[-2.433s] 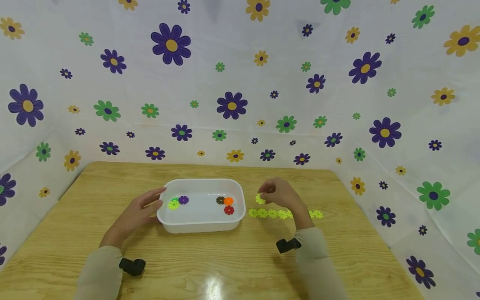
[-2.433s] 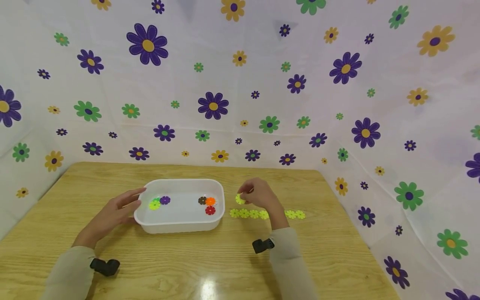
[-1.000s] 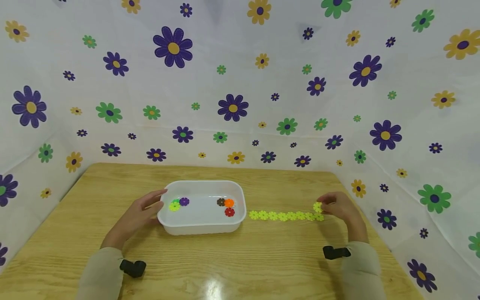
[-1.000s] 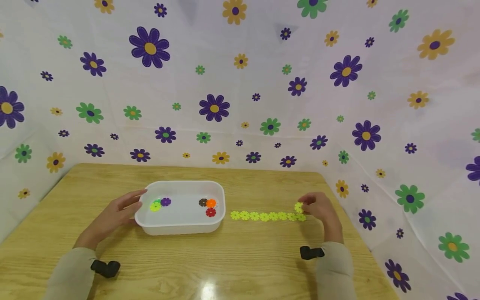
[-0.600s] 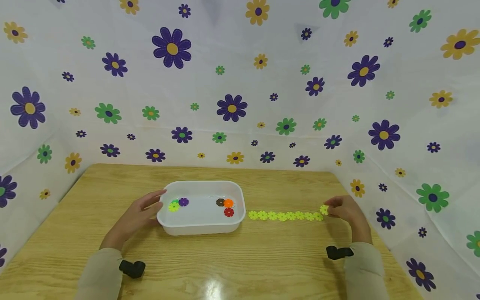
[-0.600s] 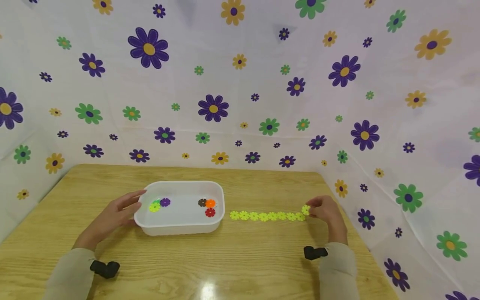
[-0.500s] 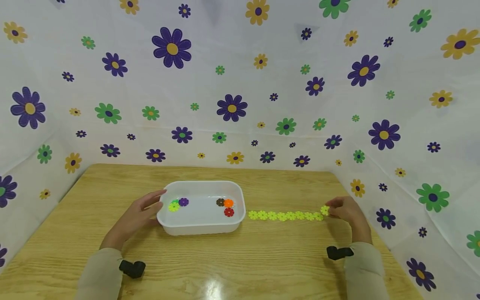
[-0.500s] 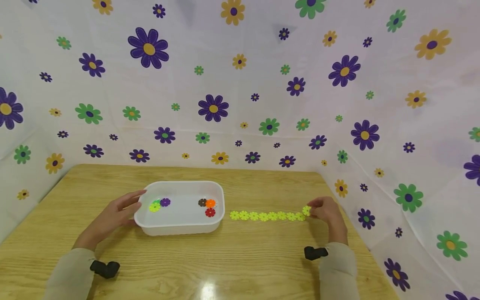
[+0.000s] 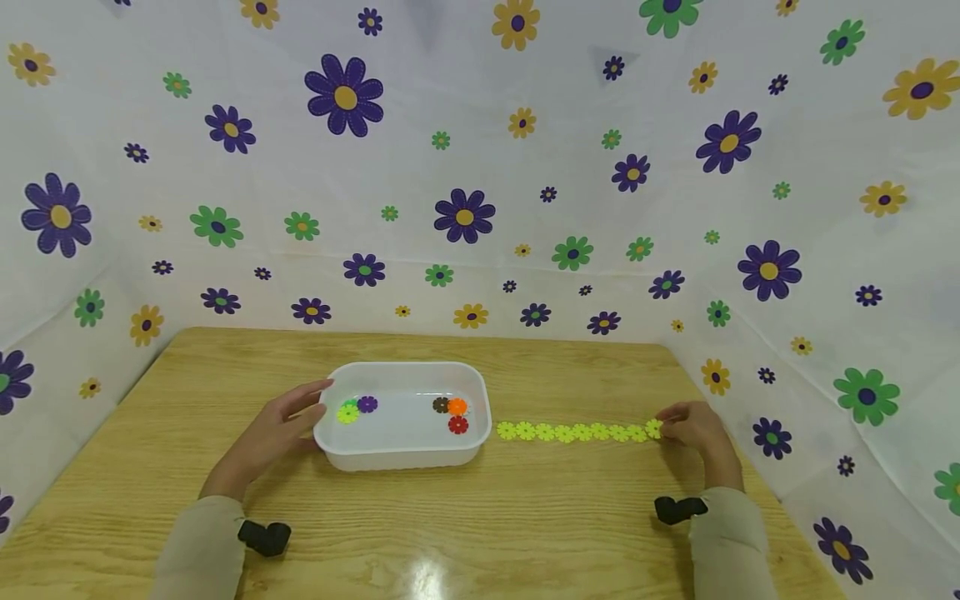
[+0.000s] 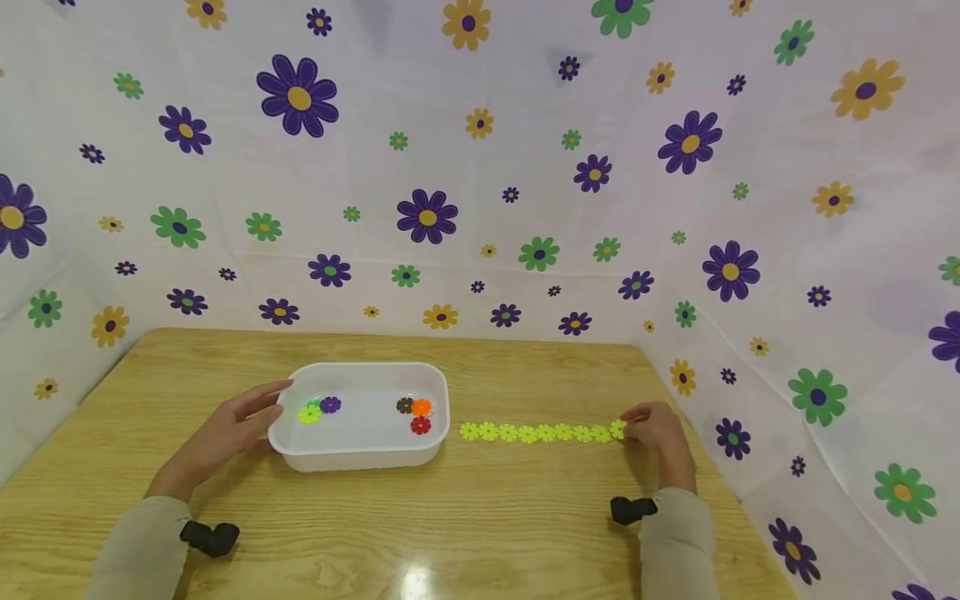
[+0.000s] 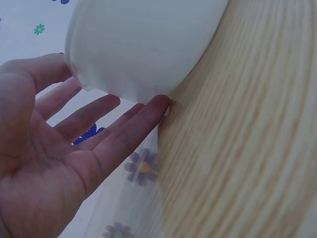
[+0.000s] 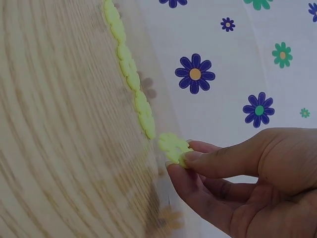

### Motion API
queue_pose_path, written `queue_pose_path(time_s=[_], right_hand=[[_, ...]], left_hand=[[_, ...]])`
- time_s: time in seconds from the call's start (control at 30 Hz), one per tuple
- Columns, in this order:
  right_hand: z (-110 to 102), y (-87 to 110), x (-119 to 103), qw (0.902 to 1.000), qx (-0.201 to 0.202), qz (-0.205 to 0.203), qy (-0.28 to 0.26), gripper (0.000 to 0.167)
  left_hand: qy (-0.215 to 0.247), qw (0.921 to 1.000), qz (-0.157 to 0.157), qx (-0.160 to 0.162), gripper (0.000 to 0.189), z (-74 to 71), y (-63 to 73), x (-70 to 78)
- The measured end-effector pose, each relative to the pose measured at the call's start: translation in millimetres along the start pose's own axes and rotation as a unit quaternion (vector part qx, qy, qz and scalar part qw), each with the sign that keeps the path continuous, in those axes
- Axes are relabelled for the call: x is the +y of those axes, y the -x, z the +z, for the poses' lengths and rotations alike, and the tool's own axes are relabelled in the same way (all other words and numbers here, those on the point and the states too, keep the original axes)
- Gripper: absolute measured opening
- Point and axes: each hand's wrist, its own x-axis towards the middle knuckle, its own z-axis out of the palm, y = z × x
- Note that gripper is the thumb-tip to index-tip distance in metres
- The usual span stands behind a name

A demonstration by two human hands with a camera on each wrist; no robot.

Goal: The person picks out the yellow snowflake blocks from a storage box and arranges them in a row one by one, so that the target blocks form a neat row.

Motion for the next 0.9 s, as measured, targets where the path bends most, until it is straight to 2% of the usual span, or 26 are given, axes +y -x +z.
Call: queue_pose_path(time_s=[0.5,0.9], right_hand=[[2.0,-3.4,7.9,0.9994,-0.007,0.01,-0.033,0.03],[3.3,-4.3,8.1,0.9996,-0.01,0.012,-0.025,0.03]], left_hand=[[-0.019,0.9997,-0.011,0.008,0.061,0.8,0.2,0.3],[-0.027,0.9995,-0.011,0.014,0.06,0.1,0.5,-0.2]])
